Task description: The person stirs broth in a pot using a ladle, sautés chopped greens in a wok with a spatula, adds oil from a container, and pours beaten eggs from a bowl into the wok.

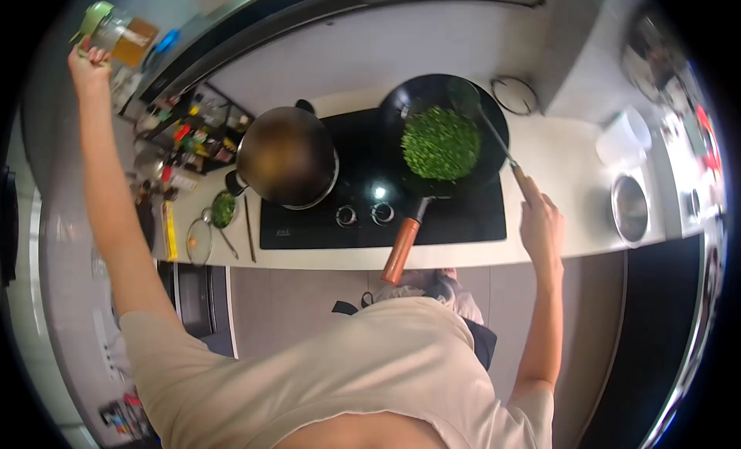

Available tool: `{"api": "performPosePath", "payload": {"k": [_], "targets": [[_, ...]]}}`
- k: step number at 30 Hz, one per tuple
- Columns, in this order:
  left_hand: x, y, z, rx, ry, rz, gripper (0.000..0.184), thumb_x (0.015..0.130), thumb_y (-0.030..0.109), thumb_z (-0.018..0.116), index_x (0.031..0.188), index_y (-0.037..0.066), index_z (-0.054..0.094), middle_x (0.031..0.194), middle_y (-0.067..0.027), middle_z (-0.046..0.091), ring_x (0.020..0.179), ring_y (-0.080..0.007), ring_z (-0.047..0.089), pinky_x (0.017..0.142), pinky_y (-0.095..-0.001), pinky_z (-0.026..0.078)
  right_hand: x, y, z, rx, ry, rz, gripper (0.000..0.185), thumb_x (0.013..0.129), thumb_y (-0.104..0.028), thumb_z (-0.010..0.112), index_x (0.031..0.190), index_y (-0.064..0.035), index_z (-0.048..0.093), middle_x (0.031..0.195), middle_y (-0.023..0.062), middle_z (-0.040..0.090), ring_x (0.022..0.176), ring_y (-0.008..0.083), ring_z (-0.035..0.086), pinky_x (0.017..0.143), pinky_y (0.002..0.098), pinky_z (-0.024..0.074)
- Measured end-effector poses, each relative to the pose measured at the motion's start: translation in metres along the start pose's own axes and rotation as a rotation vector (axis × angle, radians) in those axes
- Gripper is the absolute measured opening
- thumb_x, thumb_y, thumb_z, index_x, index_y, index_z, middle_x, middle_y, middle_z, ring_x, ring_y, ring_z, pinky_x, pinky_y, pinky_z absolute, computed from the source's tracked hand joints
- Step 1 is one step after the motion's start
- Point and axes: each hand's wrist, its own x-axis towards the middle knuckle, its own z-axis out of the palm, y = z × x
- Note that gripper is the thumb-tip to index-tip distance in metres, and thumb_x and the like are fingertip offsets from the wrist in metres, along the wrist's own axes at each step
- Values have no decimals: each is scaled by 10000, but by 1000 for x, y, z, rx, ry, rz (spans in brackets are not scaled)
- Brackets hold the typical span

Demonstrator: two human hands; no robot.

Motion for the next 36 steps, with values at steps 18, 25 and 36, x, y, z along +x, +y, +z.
{"api": "performPosePath", "payload": {"k": [18,25,36], "targets": [[103,-134,23,-66,178,6,211,852,203,578,774,7,588,677,-79,494,454,-133,361,419,-264,266,-32,-73,67,-145,-123,184,455,859,-148,604,1309,-199,561,762,119,599,651,327,619,599,428,509],[124,-150,11,-70,125,55,236,900,171,535,799,-31,601,666,-96,469,494,-150,375,443,-283,306,-57,-74,63,-178,-133,146,427,882,-164,570,1302,-242,553,766,100,576,577,302,614,535,413,503],[9,-160,10,359,274,457,357,795,176,645,1016,-97,581,1003,-201,605,870,-271,616,762,-386,510,-45,-51,35,-224,-99,125,421,873,-147,563,1281,-250,590,759,99,600,596,299,622,556,419,496]]}}
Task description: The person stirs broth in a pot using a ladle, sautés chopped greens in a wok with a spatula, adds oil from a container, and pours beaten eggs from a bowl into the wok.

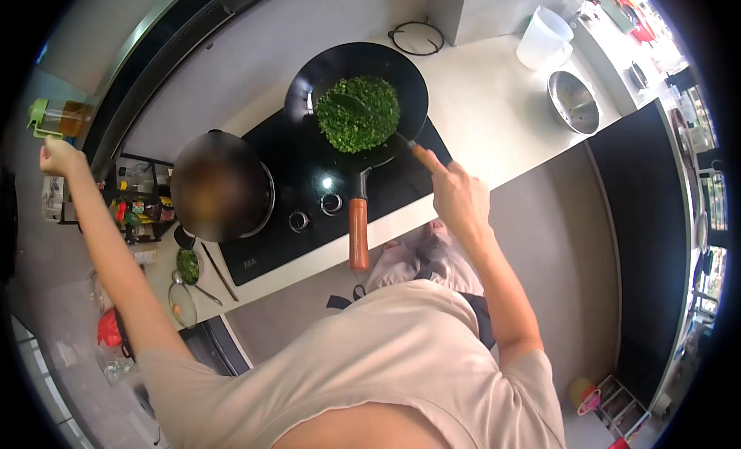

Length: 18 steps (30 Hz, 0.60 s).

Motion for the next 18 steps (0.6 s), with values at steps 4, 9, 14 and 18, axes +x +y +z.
{"api": "performPosePath", "payload": {"k": [4,9,14,18], "targets": [[-182,106,-47,-154,-396,-94,280,908,148,620,1128,2,527,1063,-72,552,984,-154,532,904,-284,425,17,17,7,34,10,-25,428,862,-138,559,1276,-243,595,787,110,615,609,310,631,568,424,500],[-326,190,-108,-182,-743,-385,151,930,128,585,1049,35,587,992,-19,568,928,-92,518,843,-234,416,50,43,11,-6,23,-82,411,881,-177,591,1287,-239,584,770,96,612,629,293,628,581,403,503],[-446,243,-136,-339,-844,-515,50,892,8,577,940,16,589,1009,-45,536,814,-75,461,682,-216,396,77,86,-7,-26,-38,-200,393,891,-172,582,1277,-242,593,772,89,614,622,297,627,557,401,498],[-538,286,-130,-296,-795,-742,72,913,74,551,939,21,593,979,-39,561,866,-105,499,805,-235,398,80,127,-28,98,-43,-359,394,882,-149,586,1268,-230,598,755,104,604,588,305,611,554,409,497]]}}
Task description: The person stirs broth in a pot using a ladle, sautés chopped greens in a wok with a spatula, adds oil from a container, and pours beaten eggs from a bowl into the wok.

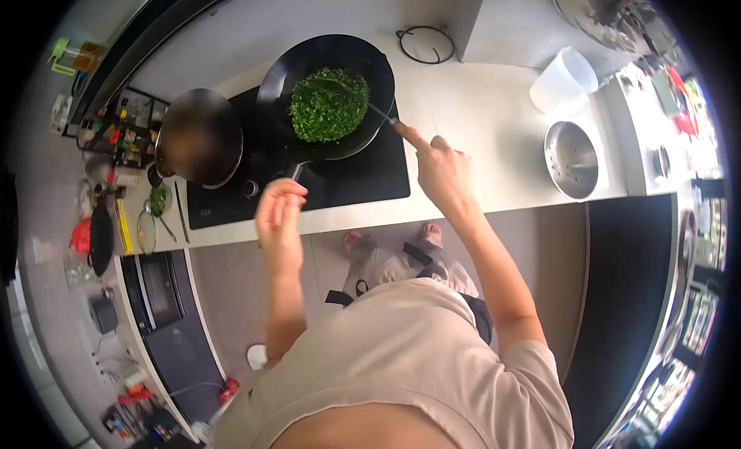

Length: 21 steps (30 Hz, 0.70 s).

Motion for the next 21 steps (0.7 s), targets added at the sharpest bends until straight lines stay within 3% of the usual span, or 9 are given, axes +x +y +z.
{"api": "performPosePath", "payload": {"k": [7,11,13,15,17,21], "targets": [[-67,-23,91,-178,44,-291,74,941,118,577,929,45,586,892,-4,574,864,-97,515,812,-245,407,19,46,-1,32,-27,-161,428,869,-132,585,1285,-235,579,754,90,600,571,300,606,528,411,492],[-66,-27,106,-162,-4,-344,83,942,136,578,928,57,596,872,-4,577,858,-95,514,800,-247,407,46,54,8,35,-146,-165,630,832,-15,479,1363,-354,486,800,126,623,648,304,659,614,418,534],[-61,-39,112,-129,-39,-312,92,939,129,558,946,50,605,877,-21,590,840,-102,516,792,-259,404,53,56,17,10,-85,-194,620,868,-54,518,1395,-371,443,828,110,633,648,282,646,578,395,528],[-51,-40,118,-57,-11,-362,93,944,134,555,944,49,594,868,-20,587,808,-100,527,759,-247,423,60,54,16,34,-221,-136,646,859,-42,505,1404,-379,425,899,129,637,720,291,668,619,401,545],[-44,-50,117,-82,8,-347,95,949,129,546,951,44,589,867,-27,584,818,-108,536,763,-253,426,60,48,10,66,-309,-100,578,827,-126,559,1371,-299,470,980,150,644,857,301,679,694,388,549],[-28,-66,124,-113,-44,-295,107,952,133,543,954,37,591,848,-29,593,804,-99,544,747,-245,424,53,55,37,185,-221,-135,519,862,-149,543,1366,-257,481,965,132,627,843,297,675,681,399,538]]}}
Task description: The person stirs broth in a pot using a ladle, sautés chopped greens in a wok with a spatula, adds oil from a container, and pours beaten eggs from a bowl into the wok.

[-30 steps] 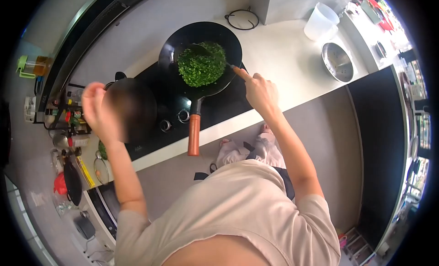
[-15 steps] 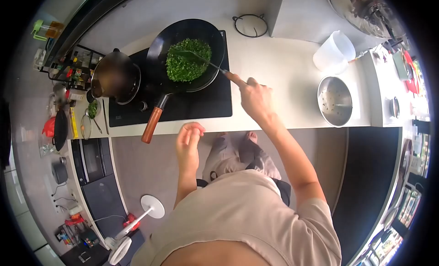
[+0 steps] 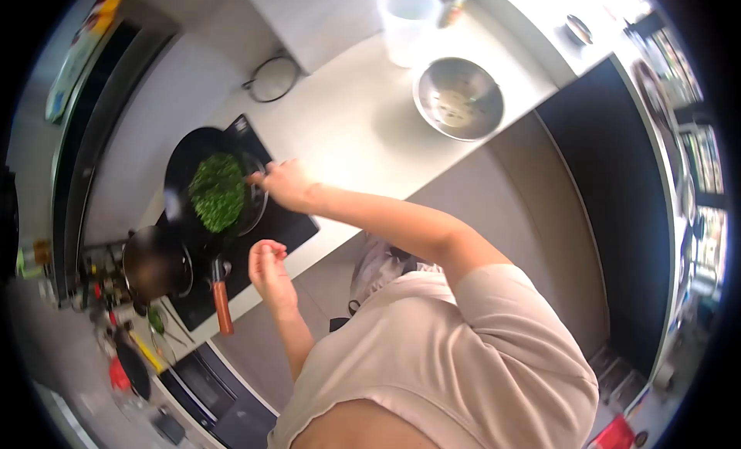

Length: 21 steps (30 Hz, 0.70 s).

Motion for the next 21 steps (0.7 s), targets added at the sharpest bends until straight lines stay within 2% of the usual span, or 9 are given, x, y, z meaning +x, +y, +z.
{"api": "performPosePath", "payload": {"k": [4,6,9,11,13,15,16,18,21], "targets": [[10,10,43,-6,-87,75,109,951,95,510,967,-1,560,861,-53,579,794,-119,524,760,-257,428,-10,8,34,44,98,-59,453,883,-198,525,1334,-165,512,978,149,613,841,318,665,646,394,540],[21,16,67,-9,-127,72,136,979,134,490,992,15,554,878,-51,568,821,-135,533,775,-269,427,-17,14,16,172,-2,-66,452,878,-227,535,1324,-156,520,986,161,606,876,320,656,706,403,540],[32,20,126,6,-146,100,151,986,161,465,967,32,541,854,-37,545,809,-124,508,751,-269,405,-51,68,-40,355,129,-203,440,870,-255,565,1297,-154,541,1037,164,592,947,331,632,816,431,515],[37,19,176,-6,-148,132,134,981,150,463,951,41,536,853,-27,531,798,-126,495,739,-266,398,-93,143,-99,520,340,-48,389,870,-214,593,1243,-104,570,1059,165,595,928,347,623,824,428,504],[44,4,225,-43,-140,110,137,977,154,478,940,39,542,843,-33,540,790,-126,492,737,-270,406,-144,275,-137,431,779,243,350,830,-32,587,1177,-76,602,938,114,608,807,231,621,684,335,510],[53,-7,283,-88,-138,76,134,978,156,483,942,41,542,837,-35,544,778,-127,490,732,-271,408,-200,421,-185,586,1116,584,267,880,-63,577,1144,-32,607,848,73,633,732,157,605,640,281,500],[59,-11,308,-116,-176,56,128,979,151,481,945,42,539,837,-36,545,771,-129,492,741,-274,413,-233,497,-210,406,1120,798,281,919,-108,566,1176,7,574,846,57,624,734,129,601,642,260,497],[66,-16,356,-97,-208,40,121,979,139,480,961,37,542,832,-37,547,771,-133,502,750,-273,420,-279,588,-267,909,1264,1078,426,930,-185,588,1228,93,466,893,100,598,765,159,632,614,278,541],[67,-16,413,-60,-266,55,110,975,126,490,982,32,547,842,-39,557,779,-131,512,756,-272,426,-314,697,-302,1040,1442,1182,441,920,-201,609,1207,92,449,993,148,561,777,241,650,598,304,562]]}}
